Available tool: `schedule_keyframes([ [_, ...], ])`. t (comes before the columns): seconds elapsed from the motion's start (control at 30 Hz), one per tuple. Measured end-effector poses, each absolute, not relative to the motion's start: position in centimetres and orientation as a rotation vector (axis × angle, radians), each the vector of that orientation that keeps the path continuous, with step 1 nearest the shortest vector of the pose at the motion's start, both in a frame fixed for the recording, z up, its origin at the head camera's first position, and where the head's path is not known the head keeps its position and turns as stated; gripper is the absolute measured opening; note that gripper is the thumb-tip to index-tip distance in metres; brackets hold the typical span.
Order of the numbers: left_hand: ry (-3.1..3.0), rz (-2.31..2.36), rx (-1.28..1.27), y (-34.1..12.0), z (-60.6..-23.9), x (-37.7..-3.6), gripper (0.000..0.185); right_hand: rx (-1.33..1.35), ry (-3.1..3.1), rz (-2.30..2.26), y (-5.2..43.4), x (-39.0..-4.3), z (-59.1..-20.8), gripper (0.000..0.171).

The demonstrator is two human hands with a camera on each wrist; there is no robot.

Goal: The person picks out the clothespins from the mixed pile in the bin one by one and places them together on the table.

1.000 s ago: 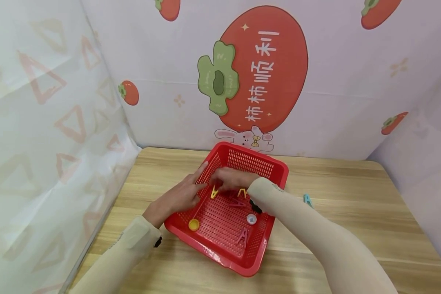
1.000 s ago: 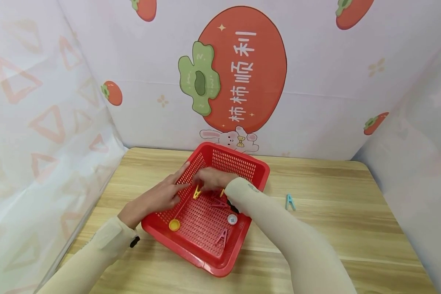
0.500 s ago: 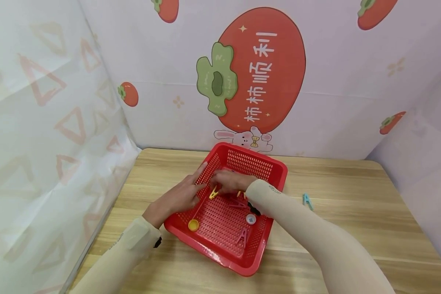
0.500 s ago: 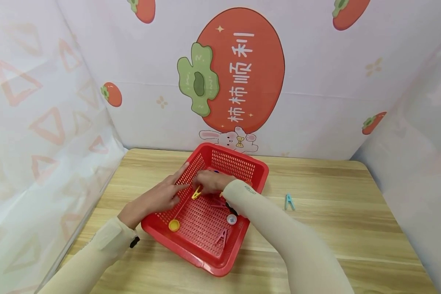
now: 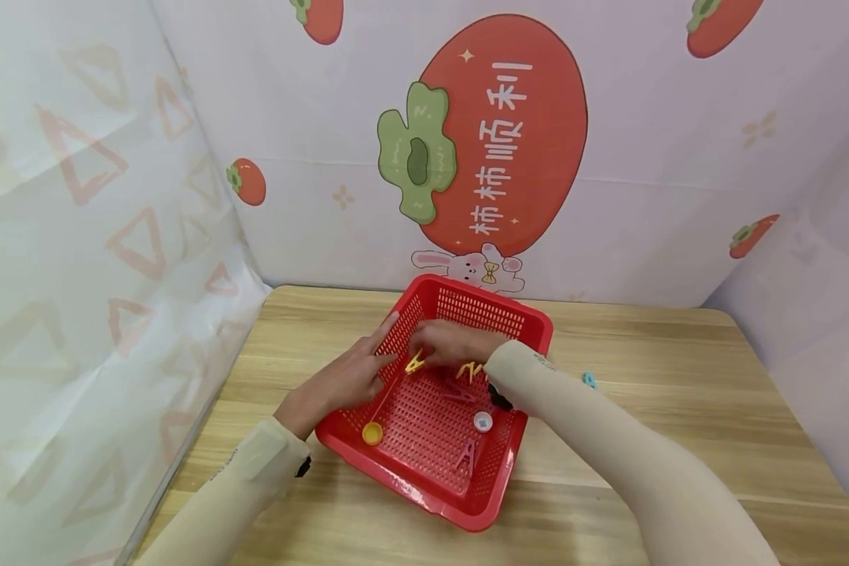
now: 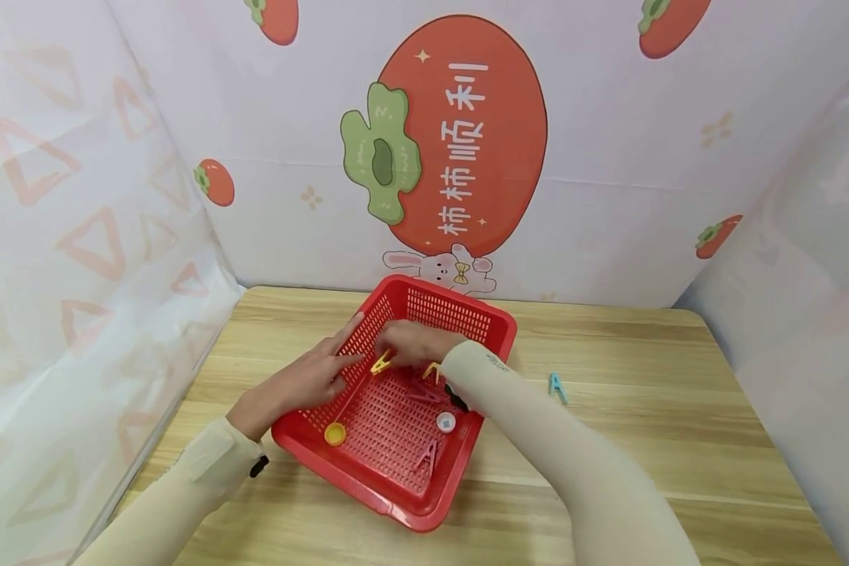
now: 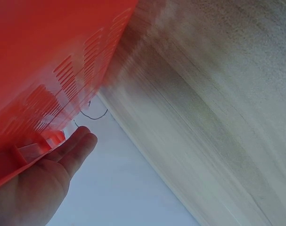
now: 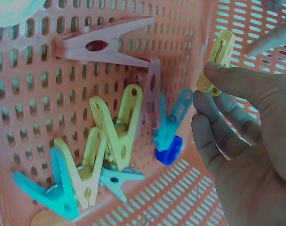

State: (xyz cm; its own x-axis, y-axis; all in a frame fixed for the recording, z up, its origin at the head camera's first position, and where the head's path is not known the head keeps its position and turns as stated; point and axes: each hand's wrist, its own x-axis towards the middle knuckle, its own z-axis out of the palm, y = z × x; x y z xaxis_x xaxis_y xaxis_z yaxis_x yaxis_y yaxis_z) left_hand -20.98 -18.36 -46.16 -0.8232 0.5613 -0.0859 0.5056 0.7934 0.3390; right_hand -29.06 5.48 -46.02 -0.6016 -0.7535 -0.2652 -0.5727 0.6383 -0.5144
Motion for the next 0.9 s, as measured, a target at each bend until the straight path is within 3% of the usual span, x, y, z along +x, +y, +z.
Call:
schedule_keyframes([
  [0.9,2.805,0.461,0.840,-18.2,-46.2,-21.0,0.058,-1.089,2.478,-0.588,11.0,-28.3,-40.6,0.026],
])
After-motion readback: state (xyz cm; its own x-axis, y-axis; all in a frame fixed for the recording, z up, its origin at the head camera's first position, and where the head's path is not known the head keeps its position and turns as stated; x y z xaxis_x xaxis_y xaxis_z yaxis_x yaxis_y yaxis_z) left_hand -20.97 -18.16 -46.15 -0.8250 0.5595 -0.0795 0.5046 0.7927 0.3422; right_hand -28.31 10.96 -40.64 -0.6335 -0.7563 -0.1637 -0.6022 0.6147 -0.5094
